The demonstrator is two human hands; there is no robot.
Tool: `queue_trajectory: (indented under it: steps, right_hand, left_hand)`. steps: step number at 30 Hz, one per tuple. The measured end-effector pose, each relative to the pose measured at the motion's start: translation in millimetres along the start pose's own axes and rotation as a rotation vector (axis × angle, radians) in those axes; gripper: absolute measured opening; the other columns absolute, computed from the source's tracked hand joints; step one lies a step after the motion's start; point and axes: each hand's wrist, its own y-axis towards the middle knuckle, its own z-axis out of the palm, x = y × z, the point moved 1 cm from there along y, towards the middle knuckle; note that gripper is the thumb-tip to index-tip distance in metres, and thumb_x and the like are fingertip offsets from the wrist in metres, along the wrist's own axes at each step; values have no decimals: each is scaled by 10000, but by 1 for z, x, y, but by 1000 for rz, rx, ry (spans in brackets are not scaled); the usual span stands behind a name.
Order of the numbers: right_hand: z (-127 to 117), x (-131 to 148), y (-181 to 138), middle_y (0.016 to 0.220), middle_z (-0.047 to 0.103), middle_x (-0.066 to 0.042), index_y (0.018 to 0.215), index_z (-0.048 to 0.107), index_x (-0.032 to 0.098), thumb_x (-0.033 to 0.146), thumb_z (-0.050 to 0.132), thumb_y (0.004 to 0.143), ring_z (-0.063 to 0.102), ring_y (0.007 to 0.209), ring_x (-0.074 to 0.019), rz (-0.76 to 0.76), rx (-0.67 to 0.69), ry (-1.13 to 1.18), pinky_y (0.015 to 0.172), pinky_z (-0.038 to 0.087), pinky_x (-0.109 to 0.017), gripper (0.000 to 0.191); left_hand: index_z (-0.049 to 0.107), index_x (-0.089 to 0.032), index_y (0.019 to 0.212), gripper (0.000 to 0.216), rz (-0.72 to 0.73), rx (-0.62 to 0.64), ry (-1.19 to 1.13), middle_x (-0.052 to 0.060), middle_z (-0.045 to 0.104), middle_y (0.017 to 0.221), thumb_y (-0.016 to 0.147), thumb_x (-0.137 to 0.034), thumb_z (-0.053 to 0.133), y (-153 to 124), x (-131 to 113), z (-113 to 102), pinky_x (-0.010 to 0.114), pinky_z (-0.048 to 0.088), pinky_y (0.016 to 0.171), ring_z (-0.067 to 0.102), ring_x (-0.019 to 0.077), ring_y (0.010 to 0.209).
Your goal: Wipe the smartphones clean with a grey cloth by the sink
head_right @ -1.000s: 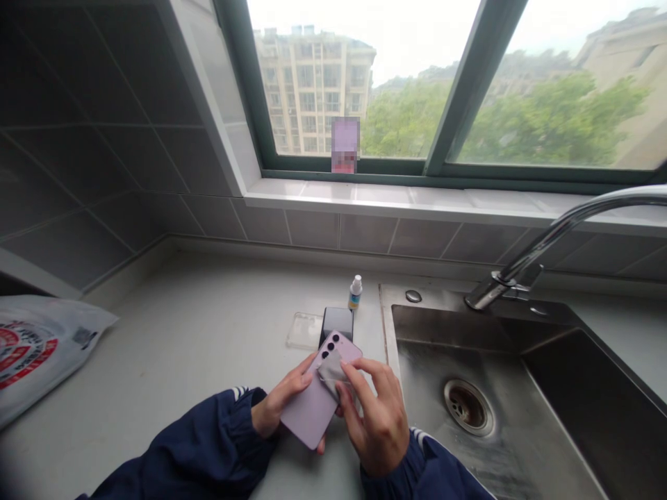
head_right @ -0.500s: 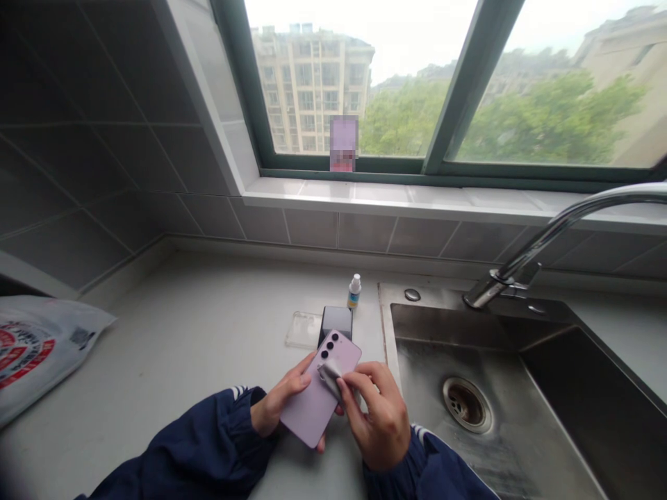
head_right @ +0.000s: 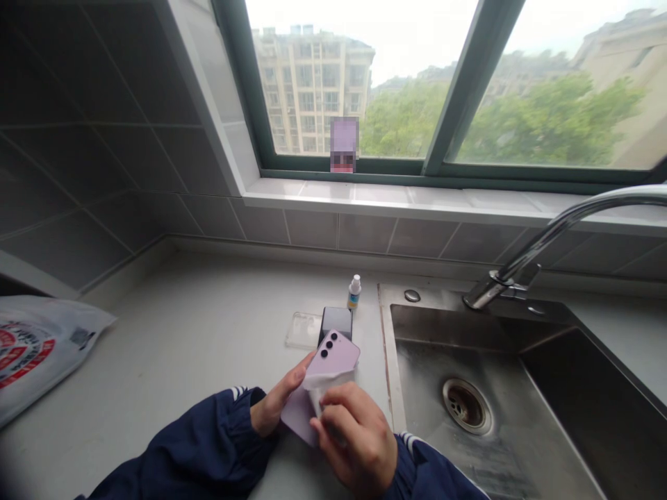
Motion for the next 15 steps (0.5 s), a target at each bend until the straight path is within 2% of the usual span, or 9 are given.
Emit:
queue_trajectory:
  steps: [4,8,11,15]
  right_hand:
    - [2,3,0,940,616,-92,910,585,172,83,615,837,604,781,-168,-47,68,6,663,528,-285,118]
    - [3,4,-1,985,609,-109,1051,589,151,74,601,846,616,842,-171,-45,118,63,714,542,-272,219]
    - [3,1,-1,956,609,-100,1071,594,150,24,550,853,608,840,-165,-5,49,56,709,537,-272,255]
    - [4,-2,1,961,628,-99,1074,617,154,15,568,836,593,907,-202,-12,-28,-61,764,532,-344,280]
  left_hand:
    - [430,-195,1400,480,-8,21,14,91,562,1312,966,-386,353,-1,-2,2,394,324,1055,510,249,1177]
    - [387,-193,1428,497,-19,29,-20,103,545,1334,967,-377,348,0,-2,2,392,335,1042,490,259,1217]
    - [383,-189,1429,515,-14,41,-71,112,542,1336,956,-394,375,0,2,0,403,338,1048,487,269,1227]
    - [436,-192,1392,485,-9,18,-178,105,570,1309,952,-391,396,1,9,-3,389,344,1053,509,250,1216]
